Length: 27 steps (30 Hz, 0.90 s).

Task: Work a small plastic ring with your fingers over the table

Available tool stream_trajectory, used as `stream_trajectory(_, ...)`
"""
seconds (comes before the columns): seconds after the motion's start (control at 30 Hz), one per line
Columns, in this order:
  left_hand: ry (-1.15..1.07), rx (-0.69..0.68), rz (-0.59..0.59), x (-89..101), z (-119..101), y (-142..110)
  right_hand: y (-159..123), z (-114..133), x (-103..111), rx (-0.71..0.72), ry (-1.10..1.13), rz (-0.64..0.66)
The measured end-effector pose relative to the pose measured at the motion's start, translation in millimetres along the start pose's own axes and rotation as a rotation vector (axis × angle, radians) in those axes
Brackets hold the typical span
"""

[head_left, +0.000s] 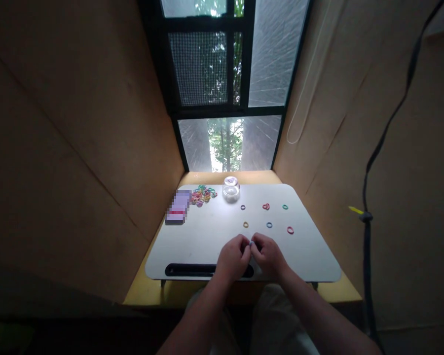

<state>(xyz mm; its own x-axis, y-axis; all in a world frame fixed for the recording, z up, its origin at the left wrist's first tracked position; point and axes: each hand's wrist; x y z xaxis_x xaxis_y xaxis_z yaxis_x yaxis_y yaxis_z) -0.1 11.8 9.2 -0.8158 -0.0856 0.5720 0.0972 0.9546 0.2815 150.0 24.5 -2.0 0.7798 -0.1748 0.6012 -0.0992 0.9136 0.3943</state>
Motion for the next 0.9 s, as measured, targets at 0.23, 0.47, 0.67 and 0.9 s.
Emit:
stream_trajectory(0.23,-0.038,0.010,0.005,-1.7,3,1,0,-2,-1,0.005,-0.007,0.006)
stream_trajectory(0.47,-0.022,0.006,-0.015,-1.7,0,-1,-2,-2,0,0.024,-0.004,-0.010)
stream_trajectory(0.67,0.018,0.011,-0.026,-4.5,-2,-2,-3,-3,2,0.030,0.006,-0.030)
stream_trajectory(0.9,0.060,0.006,-0.023,-4.2,-7,-4,-4,-1,3,0.039,0.002,-0.055)
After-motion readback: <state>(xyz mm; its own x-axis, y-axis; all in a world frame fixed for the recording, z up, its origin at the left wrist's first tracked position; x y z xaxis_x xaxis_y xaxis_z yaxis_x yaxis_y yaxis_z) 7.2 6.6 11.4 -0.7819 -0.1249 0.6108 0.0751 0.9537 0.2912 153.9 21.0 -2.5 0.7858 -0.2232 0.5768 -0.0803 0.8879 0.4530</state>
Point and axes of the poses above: each hand's wrist, its own y-axis towards the middle knuckle, its own x-axis out of the back of the hand, z = x × y, and after that the axes turned 6 degrees about -z, right-handed
